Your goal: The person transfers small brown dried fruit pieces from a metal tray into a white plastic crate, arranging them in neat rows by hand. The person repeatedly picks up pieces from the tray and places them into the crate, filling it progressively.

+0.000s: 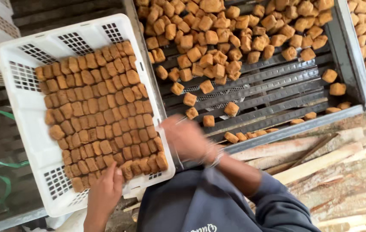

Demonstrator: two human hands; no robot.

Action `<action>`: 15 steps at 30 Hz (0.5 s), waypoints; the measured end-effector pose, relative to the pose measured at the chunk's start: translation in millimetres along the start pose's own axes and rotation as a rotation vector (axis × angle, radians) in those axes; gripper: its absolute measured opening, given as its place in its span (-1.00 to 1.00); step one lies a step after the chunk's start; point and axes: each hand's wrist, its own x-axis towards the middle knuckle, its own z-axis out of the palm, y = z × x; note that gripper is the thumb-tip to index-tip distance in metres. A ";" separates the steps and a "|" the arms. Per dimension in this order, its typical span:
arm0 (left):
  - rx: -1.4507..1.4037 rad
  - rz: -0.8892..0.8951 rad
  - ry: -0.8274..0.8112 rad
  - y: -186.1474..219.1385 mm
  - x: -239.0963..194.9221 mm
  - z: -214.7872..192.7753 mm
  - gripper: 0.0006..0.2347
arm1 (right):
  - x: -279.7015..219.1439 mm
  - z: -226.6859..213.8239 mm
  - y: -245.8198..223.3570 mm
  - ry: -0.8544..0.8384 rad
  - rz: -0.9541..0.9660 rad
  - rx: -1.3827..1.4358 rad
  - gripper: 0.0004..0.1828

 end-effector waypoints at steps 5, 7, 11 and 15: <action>0.123 -0.084 0.082 8.6 4.0 7.4 -0.56 | -90.6 -59.9 136.4 -0.031 0.522 -0.380 -0.59; 0.118 -0.100 0.075 8.9 1.4 8.7 -0.57 | -117.7 -54.3 154.7 -0.112 0.585 -0.397 -0.56; 0.173 -0.194 0.066 15.7 3.8 5.9 -0.54 | -133.4 -41.4 155.0 -0.134 0.592 -0.128 -0.43; 0.195 -0.208 0.065 23.9 -1.6 2.0 -0.52 | -128.3 -21.6 146.1 -0.138 0.057 -0.024 -0.50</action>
